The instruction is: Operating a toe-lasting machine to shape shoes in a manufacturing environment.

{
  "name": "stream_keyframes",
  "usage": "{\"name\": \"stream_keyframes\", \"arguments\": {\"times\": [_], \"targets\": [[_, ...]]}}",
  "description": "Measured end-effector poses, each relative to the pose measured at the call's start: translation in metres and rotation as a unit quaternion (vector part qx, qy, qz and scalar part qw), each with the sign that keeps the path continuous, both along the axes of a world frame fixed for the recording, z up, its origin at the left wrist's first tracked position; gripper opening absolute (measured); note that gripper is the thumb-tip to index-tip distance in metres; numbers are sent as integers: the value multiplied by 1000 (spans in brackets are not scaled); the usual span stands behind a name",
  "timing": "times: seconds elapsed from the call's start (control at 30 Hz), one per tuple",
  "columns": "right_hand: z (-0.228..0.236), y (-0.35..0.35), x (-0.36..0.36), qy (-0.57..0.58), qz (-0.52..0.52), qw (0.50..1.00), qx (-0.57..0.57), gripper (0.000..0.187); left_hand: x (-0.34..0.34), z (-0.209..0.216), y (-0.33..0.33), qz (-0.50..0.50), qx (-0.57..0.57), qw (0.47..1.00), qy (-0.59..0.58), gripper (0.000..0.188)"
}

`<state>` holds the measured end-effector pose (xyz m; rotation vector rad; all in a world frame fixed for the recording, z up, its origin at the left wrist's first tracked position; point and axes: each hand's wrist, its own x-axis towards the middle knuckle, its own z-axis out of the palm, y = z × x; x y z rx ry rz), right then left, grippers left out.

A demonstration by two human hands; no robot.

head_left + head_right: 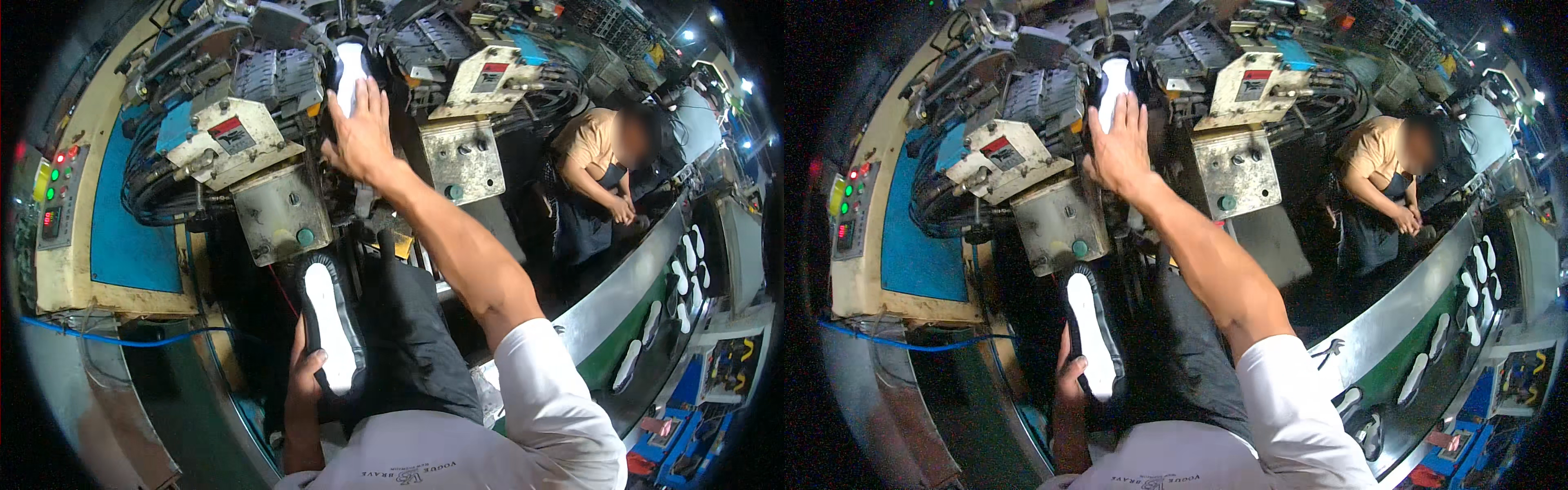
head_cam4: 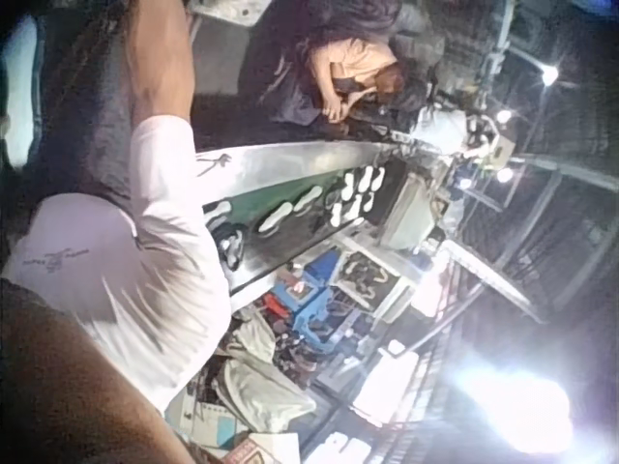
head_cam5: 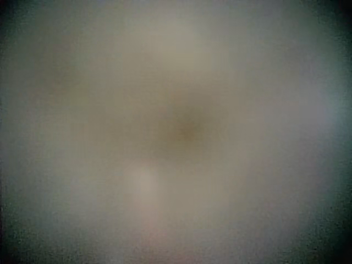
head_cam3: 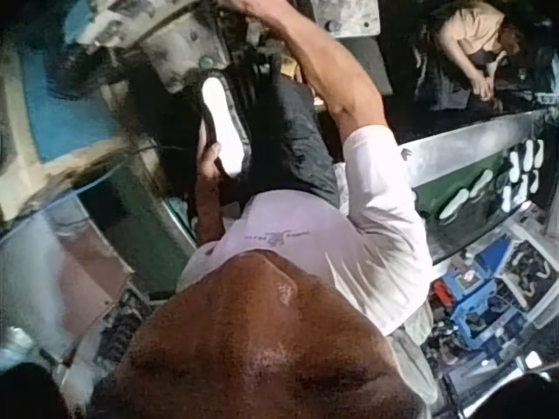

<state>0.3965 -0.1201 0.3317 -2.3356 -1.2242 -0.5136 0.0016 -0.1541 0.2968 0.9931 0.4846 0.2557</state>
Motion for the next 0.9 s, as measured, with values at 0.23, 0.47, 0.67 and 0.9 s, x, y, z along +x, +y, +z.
{"name": "stream_keyframes", "arguments": {"times": [0.23,0.47,0.67,0.9], "targets": [[14,18,19,-40,-14,999,-8,88,31,-21,16,-10,-12,1000,-12,101],[19,9,34,-85,13,996,30,85,34,-15,19,-8,57,998,6,111],[4,-22,25,-83,104,988,84,83,-8,-8,9,69,123,989,35,102],[-183,-247,-140,297,74,952,-32,59,-199,-91,4,369,38,896,245,96]]}}
